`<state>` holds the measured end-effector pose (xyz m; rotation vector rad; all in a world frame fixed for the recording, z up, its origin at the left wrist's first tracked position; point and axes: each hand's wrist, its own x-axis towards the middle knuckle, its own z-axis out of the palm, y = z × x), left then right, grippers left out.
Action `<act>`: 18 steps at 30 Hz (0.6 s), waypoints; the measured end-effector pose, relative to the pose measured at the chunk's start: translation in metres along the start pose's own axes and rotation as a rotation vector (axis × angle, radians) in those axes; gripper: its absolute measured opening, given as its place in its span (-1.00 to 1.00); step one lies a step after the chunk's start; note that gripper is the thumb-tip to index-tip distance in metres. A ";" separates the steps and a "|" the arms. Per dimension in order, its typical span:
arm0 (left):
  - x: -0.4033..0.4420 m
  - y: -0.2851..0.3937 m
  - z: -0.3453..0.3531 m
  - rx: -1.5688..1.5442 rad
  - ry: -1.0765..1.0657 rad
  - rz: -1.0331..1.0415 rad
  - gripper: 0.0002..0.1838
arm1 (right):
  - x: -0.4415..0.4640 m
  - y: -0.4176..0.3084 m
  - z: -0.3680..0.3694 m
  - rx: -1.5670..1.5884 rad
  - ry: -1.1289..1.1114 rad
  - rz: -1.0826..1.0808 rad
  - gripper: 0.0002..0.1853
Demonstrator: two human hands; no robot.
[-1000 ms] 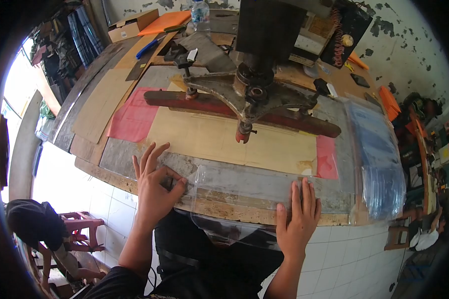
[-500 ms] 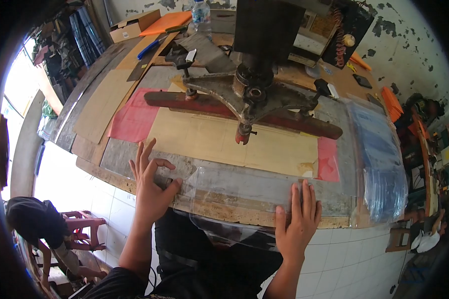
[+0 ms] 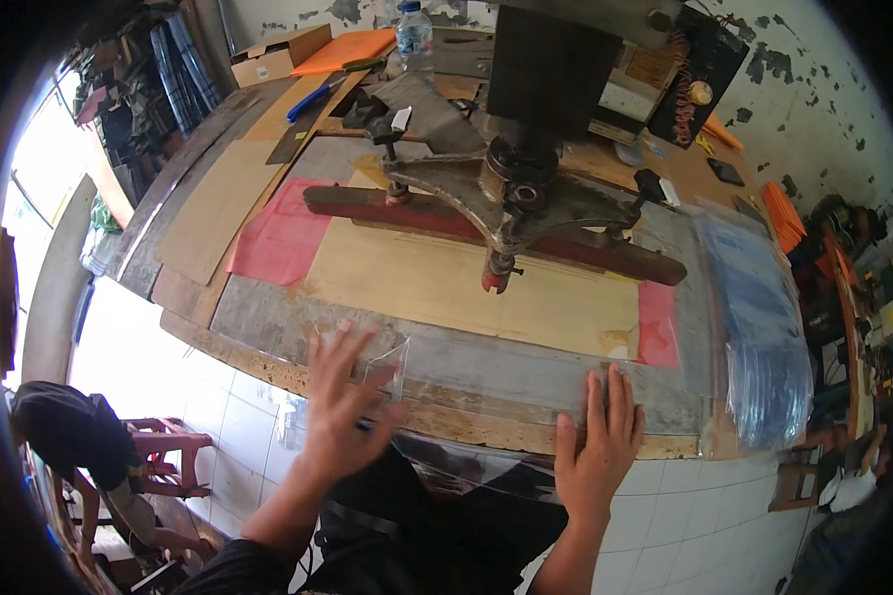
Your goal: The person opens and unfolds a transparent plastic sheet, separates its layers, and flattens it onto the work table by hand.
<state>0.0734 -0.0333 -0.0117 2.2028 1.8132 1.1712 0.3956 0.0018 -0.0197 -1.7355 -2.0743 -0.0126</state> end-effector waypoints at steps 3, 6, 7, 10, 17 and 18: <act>0.000 0.018 0.011 -0.051 -0.196 0.114 -0.40 | 0.000 0.000 0.000 0.003 -0.001 -0.011 -0.36; 0.006 0.024 0.020 -0.021 -0.322 0.161 -0.25 | 0.001 0.000 -0.001 -0.019 -0.012 -0.015 -0.36; 0.009 0.024 0.022 0.018 -0.357 0.163 -0.20 | 0.001 0.000 -0.001 -0.016 -0.016 -0.012 -0.36; 0.009 0.025 0.028 0.105 -0.378 0.148 -0.18 | 0.002 -0.001 -0.001 -0.022 -0.019 -0.006 -0.35; 0.012 0.025 0.024 0.125 -0.416 0.145 -0.16 | 0.001 -0.001 -0.001 -0.026 -0.025 -0.006 -0.33; 0.012 0.025 0.024 0.119 -0.414 0.147 -0.16 | 0.001 -0.001 -0.001 -0.028 -0.029 -0.009 -0.33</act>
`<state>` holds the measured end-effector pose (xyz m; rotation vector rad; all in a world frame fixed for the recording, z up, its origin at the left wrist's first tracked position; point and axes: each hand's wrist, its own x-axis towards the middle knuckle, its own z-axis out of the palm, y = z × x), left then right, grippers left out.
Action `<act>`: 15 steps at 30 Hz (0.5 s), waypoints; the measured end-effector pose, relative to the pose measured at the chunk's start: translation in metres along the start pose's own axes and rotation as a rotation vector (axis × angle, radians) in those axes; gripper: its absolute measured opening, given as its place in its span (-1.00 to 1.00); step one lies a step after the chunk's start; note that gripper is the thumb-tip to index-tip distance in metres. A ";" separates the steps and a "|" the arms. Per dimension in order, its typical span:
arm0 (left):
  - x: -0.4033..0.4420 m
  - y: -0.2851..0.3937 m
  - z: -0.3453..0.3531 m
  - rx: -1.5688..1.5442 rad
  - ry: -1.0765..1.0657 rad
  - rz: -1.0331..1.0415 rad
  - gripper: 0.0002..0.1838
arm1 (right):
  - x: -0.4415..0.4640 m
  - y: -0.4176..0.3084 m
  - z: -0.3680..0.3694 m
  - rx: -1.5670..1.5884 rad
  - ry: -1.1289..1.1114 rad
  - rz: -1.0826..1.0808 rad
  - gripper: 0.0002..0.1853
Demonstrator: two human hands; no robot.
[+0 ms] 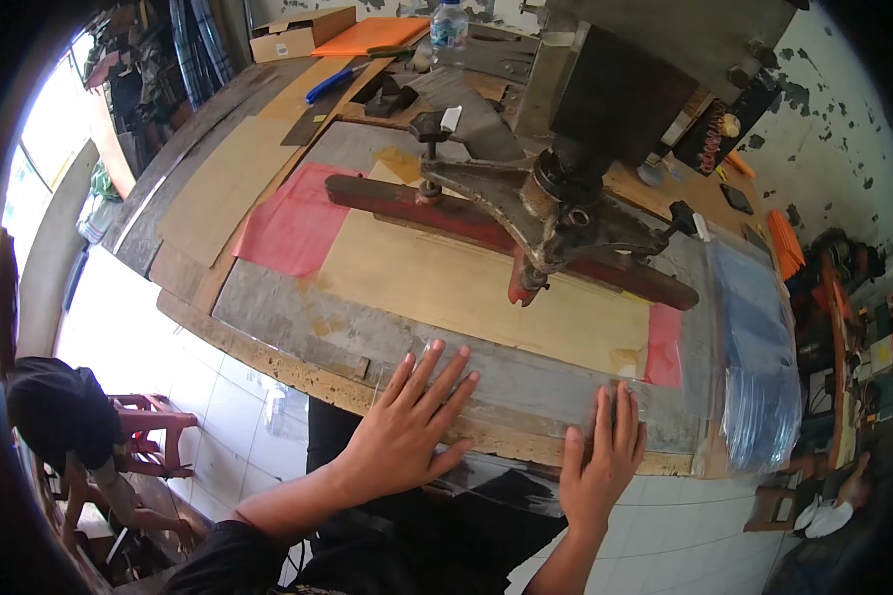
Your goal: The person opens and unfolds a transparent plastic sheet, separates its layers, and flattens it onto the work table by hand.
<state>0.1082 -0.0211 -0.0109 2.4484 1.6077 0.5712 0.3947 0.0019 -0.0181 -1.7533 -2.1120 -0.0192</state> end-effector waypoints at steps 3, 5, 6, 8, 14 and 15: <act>0.000 0.000 0.000 -0.012 0.006 0.002 -0.17 | 0.000 0.001 0.000 -0.003 -0.001 0.001 -0.32; 0.000 0.000 -0.001 -0.018 0.009 0.001 -0.17 | 0.000 0.001 0.000 0.008 0.000 0.001 -0.33; 0.000 0.001 -0.002 -0.029 0.006 -0.001 -0.17 | 0.000 0.000 0.000 0.006 0.001 0.000 -0.33; 0.001 0.000 -0.004 -0.039 0.008 -0.003 -0.17 | 0.000 0.000 0.000 0.010 0.005 0.004 -0.35; 0.001 -0.003 -0.002 -0.103 0.017 -0.009 -0.17 | 0.001 -0.002 -0.002 0.003 -0.008 0.014 -0.35; 0.000 -0.003 0.001 -0.087 0.024 -0.014 -0.17 | 0.001 -0.002 -0.002 0.005 -0.009 0.012 -0.35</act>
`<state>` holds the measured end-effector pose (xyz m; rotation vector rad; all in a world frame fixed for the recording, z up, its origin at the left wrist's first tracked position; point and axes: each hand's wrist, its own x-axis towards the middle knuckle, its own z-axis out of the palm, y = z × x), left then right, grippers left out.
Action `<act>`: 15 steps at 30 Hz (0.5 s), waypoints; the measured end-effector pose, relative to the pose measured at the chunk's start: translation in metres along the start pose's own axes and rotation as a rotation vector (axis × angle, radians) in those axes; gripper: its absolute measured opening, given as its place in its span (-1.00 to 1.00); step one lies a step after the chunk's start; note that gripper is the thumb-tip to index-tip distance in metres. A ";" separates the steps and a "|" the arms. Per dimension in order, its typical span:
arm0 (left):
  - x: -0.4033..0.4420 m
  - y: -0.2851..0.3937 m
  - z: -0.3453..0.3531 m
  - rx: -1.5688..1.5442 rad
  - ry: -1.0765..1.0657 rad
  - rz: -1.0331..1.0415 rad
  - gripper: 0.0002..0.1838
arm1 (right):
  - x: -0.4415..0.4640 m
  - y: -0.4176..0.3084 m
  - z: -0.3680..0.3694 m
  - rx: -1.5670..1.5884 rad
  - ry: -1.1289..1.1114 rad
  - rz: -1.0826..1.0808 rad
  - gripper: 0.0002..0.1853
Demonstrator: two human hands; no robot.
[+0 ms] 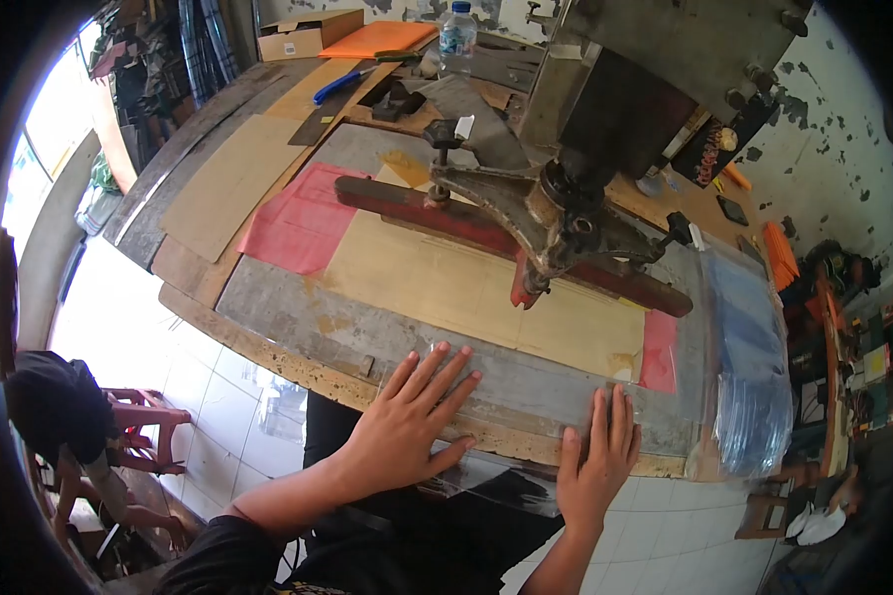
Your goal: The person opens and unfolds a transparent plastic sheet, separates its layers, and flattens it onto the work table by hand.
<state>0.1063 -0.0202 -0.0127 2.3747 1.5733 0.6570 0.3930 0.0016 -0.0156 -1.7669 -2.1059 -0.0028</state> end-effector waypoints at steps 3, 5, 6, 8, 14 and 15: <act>-0.002 0.003 0.001 0.053 0.005 -0.015 -0.16 | -0.001 0.001 0.001 0.002 0.002 0.004 -0.35; -0.003 0.004 0.001 0.091 0.002 -0.023 -0.16 | -0.001 0.002 0.002 -0.016 0.009 -0.003 -0.35; -0.003 0.004 0.001 0.085 0.002 -0.022 -0.16 | -0.002 0.002 0.002 -0.015 0.010 -0.003 -0.35; -0.001 0.004 0.001 0.084 0.005 -0.017 -0.16 | -0.001 0.002 0.002 -0.009 0.018 -0.012 -0.35; 0.001 0.003 -0.003 0.108 -0.007 -0.008 -0.15 | -0.002 0.005 0.004 -0.002 0.031 -0.019 -0.35; 0.001 0.003 -0.005 0.099 -0.012 -0.008 -0.15 | -0.002 0.005 0.004 0.000 0.030 -0.016 -0.35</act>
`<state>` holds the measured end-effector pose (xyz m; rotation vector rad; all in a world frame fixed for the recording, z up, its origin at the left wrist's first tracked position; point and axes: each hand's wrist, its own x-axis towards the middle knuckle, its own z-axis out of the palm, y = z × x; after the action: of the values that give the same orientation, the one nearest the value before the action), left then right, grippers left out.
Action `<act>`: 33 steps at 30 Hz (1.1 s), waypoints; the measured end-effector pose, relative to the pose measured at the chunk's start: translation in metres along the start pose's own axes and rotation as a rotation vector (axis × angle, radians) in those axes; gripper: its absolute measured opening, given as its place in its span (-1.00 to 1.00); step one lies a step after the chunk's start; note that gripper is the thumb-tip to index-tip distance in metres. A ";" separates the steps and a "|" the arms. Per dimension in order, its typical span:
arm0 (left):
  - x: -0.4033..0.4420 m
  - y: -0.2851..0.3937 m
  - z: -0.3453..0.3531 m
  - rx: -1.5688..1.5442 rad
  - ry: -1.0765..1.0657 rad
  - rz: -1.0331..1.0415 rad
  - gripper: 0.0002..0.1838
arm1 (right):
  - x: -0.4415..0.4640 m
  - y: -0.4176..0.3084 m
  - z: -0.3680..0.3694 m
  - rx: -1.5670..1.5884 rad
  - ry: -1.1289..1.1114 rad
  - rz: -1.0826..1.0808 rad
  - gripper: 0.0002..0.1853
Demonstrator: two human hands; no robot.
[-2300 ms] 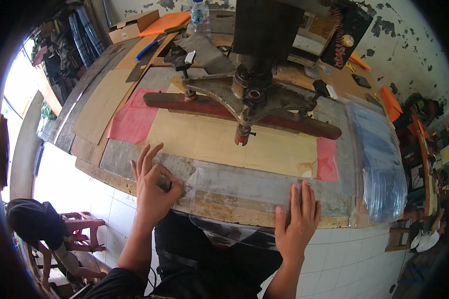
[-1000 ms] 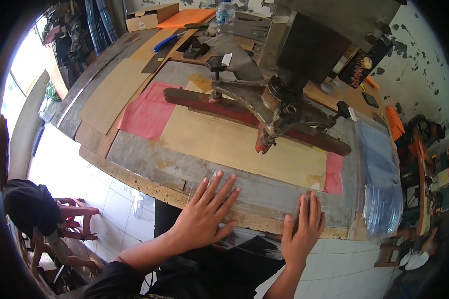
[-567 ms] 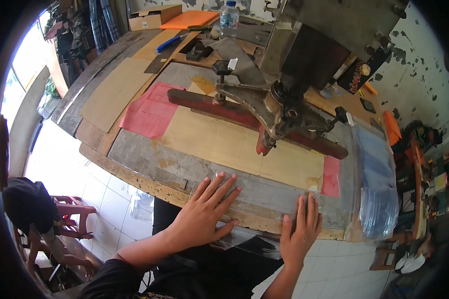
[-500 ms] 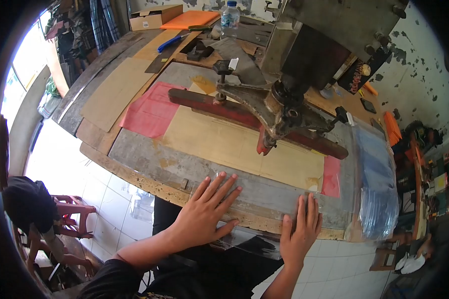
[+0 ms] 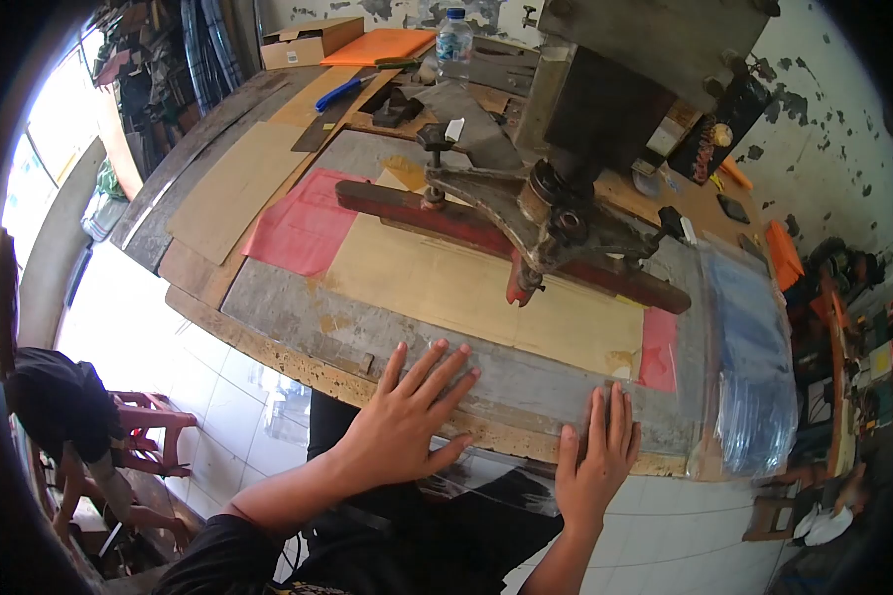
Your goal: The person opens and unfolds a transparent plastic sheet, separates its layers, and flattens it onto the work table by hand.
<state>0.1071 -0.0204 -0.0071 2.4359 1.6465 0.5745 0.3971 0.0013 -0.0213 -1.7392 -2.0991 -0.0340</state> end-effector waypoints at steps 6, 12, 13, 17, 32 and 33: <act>0.003 0.002 -0.003 -0.012 -0.012 -0.009 -0.13 | 0.000 0.001 0.000 -0.012 0.003 -0.008 -0.36; 0.006 0.005 -0.002 0.002 -0.023 -0.024 -0.09 | 0.000 0.000 0.000 0.001 0.007 0.006 -0.35; 0.006 0.004 -0.001 -0.006 -0.022 -0.026 -0.08 | 0.000 0.000 0.000 0.001 0.005 0.006 -0.35; 0.005 0.006 -0.002 -0.001 -0.030 -0.032 -0.07 | 0.001 -0.001 -0.002 0.014 -0.004 0.011 -0.36; 0.003 -0.003 -0.001 -0.045 0.077 -0.003 -0.22 | 0.002 0.000 -0.008 -0.012 -0.056 -0.016 -0.36; 0.004 -0.003 -0.001 -0.053 0.071 -0.012 -0.24 | 0.003 0.002 -0.009 -0.015 -0.058 -0.015 -0.36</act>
<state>0.1052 -0.0157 -0.0063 2.3932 1.6487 0.7017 0.4008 0.0021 -0.0122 -1.7530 -2.1578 -0.0033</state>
